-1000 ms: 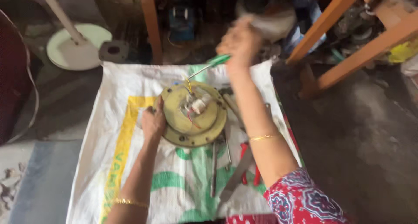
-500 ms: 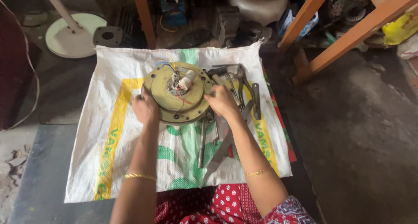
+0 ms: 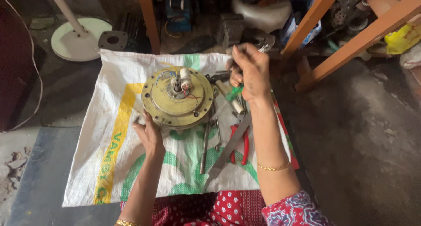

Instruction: The person works on a ceiling fan motor by hand and using a screwdriver to tighten components and adjust the wiring connections on the central hub.

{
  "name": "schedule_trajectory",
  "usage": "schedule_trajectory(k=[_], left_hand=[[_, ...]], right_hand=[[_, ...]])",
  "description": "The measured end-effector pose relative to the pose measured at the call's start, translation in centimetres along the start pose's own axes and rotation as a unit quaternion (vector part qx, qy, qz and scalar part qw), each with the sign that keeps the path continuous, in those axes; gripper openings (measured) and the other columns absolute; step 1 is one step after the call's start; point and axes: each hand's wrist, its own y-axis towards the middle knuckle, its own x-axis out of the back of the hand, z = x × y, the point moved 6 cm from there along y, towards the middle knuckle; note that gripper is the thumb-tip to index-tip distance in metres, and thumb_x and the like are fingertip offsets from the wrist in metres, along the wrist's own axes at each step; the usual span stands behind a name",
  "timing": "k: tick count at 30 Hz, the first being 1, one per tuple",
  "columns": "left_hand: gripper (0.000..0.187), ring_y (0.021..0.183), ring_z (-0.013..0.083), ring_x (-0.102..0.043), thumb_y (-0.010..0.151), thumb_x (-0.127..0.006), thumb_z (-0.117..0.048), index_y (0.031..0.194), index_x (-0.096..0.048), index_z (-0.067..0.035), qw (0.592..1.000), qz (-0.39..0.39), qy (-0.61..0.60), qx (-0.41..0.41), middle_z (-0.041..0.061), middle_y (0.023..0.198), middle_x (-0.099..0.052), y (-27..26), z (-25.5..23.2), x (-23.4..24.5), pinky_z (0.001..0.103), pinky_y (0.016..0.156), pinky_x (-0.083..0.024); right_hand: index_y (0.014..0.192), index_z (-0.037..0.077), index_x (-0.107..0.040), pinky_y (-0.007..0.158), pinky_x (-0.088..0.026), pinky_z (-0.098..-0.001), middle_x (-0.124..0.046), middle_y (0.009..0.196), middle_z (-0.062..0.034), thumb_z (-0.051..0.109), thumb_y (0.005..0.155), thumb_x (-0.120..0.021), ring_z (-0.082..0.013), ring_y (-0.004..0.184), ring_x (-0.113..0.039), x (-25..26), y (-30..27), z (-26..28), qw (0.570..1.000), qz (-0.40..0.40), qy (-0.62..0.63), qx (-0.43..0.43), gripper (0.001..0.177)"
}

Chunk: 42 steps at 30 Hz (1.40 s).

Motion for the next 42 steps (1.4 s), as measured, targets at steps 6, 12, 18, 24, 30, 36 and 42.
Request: schedule_trajectory(k=[6,12,18,24,30,36,42], left_hand=[[0.042,0.120,0.0366,-0.058,0.093,-0.075,-0.014,0.131,-0.056,-0.007,0.854,0.015,0.214,-0.474,0.018,0.123,-0.065,-8.4,-8.9,-2.4,0.048,0.104,-0.050],[0.035,0.086,0.0280,-0.073,0.081,-0.081,-0.013,0.115,-0.075,-0.005,0.839,0.285,0.233,-0.400,0.015,0.101,-0.076,-8.4,-10.6,-8.0,0.037,0.076,-0.057],[0.026,0.070,0.0202,-0.076,0.077,-0.084,-0.014,0.097,-0.077,0.000,0.829,0.376,0.240,-0.337,0.014,0.083,-0.079,-6.9,-10.7,-10.9,0.035,0.066,-0.057],[0.018,0.067,0.0207,-0.071,0.083,-0.077,-0.007,0.099,-0.074,0.001,0.828,0.377,0.230,-0.345,0.016,0.077,-0.075,-6.6,-11.6,-11.6,0.035,0.064,-0.054],[0.013,0.065,0.0142,-0.072,0.085,-0.077,-0.006,0.094,-0.072,0.002,0.842,0.366,0.189,-0.348,0.014,0.076,-0.075,-6.2,-10.9,-11.2,0.033,0.062,-0.054],[0.013,0.063,0.0138,-0.070,0.085,-0.078,-0.005,0.093,-0.072,0.003,0.854,0.355,0.188,-0.331,0.015,0.073,-0.073,-6.2,-10.6,-11.1,0.032,0.062,-0.054],[0.011,0.073,0.0142,-0.076,0.084,-0.074,-0.002,0.094,-0.072,0.003,0.852,0.357,0.163,-0.346,0.014,0.080,-0.077,-6.5,-10.6,-11.3,0.031,0.067,-0.057]], right_hand=[[0.096,0.004,-0.065,0.043,-0.034,-0.0214,-0.062,0.073,-0.0042,0.027,0.109,-0.060,-0.0044,0.049,-0.043,-8.1,-1.9,1.5,0.995,0.045,-0.012,0.093,0.027],[0.089,0.006,-0.059,0.043,-0.035,-0.0198,-0.058,0.073,-0.0005,0.037,0.109,-0.056,-0.0043,0.051,-0.046,-8.0,-1.5,-1.9,0.988,-0.047,-0.086,0.121,0.037],[0.093,0.006,-0.064,0.054,-0.040,-0.0197,-0.055,0.075,0.0017,0.047,0.109,-0.050,-0.0045,0.061,-0.049,-8.3,-2.1,-2.3,0.986,-0.043,-0.103,0.127,0.046],[0.099,0.006,-0.066,0.062,-0.043,-0.0198,-0.058,0.083,0.0012,0.054,0.108,-0.045,-0.0051,0.071,-0.052,-8.5,-2.0,-1.0,0.988,-0.012,-0.079,0.131,0.054],[0.103,0.004,-0.066,0.068,-0.047,-0.0217,-0.061,0.086,-0.0005,0.054,0.108,-0.047,-0.0070,0.074,-0.054,-8.1,-2.3,-2.1,0.992,-0.015,-0.028,0.125,0.054],[0.103,0.002,-0.066,0.068,-0.046,-0.0225,-0.061,0.086,-0.0013,0.053,0.110,-0.047,-0.0074,0.075,-0.054,-8.2,-2.2,-1.9,0.991,0.007,-0.033,0.128,0.055],[0.102,0.002,-0.066,0.068,-0.046,-0.0233,-0.063,0.086,-0.0021,0.054,0.110,-0.046,-0.0082,0.075,-0.055,-8.3,-2.7,-1.8,0.991,0.014,-0.036,0.128,0.056]])
